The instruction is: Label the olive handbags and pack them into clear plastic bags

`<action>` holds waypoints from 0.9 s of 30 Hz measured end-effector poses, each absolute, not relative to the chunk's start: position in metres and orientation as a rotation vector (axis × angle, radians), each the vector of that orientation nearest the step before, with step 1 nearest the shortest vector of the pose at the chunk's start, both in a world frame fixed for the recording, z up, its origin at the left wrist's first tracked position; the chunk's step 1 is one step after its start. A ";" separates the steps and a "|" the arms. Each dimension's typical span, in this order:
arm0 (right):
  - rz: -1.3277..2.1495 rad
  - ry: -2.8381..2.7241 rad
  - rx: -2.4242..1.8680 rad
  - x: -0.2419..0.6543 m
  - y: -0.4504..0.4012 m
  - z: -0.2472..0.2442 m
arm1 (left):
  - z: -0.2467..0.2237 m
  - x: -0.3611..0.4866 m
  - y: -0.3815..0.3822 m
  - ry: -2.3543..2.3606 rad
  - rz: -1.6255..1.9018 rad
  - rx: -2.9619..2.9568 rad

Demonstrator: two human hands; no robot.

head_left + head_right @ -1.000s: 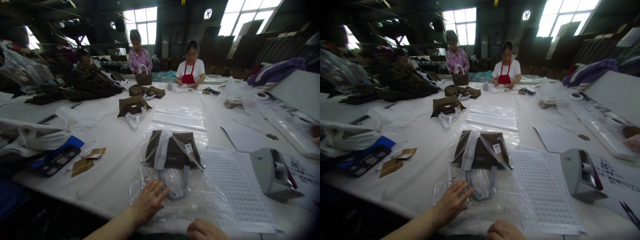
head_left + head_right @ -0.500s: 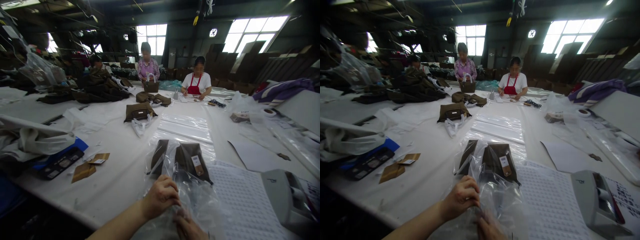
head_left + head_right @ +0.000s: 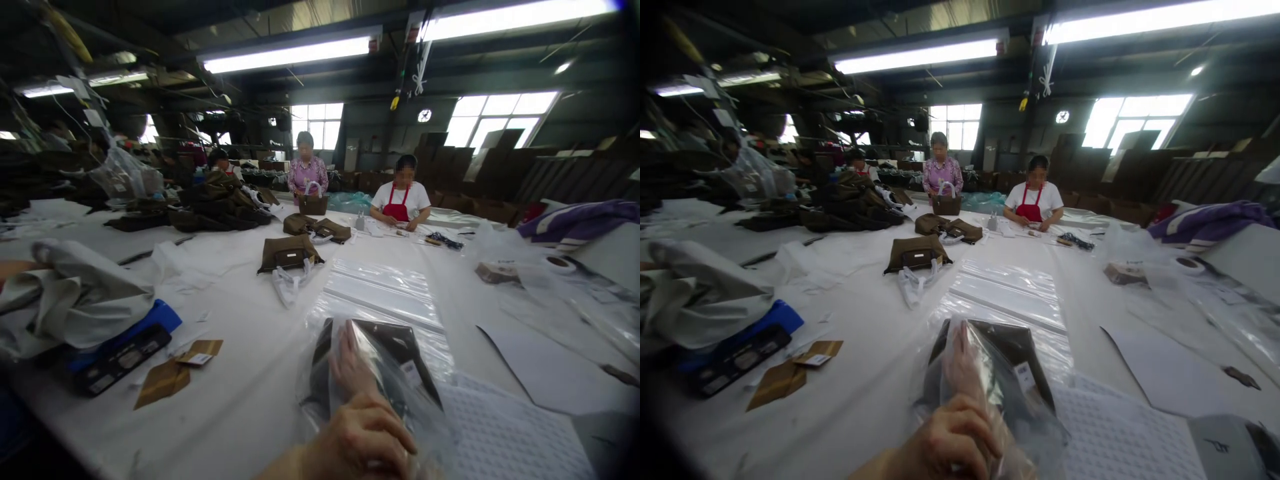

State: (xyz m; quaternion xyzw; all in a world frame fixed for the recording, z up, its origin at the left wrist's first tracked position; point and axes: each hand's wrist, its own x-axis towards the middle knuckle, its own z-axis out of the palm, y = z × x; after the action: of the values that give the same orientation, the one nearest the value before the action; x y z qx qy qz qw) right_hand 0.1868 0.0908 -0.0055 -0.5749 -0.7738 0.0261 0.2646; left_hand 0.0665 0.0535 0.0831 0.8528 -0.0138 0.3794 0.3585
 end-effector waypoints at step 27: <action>-0.301 -1.508 -1.970 0.239 0.032 -0.063 | 0.022 0.050 0.027 -0.062 0.458 2.228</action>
State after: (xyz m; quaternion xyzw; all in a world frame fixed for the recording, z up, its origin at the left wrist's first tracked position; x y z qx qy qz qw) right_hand 0.2391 0.0315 -0.0634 -0.7479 -0.5725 -0.1143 0.3158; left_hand 0.0497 0.0268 0.0222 0.8889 -0.0249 0.1825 0.4195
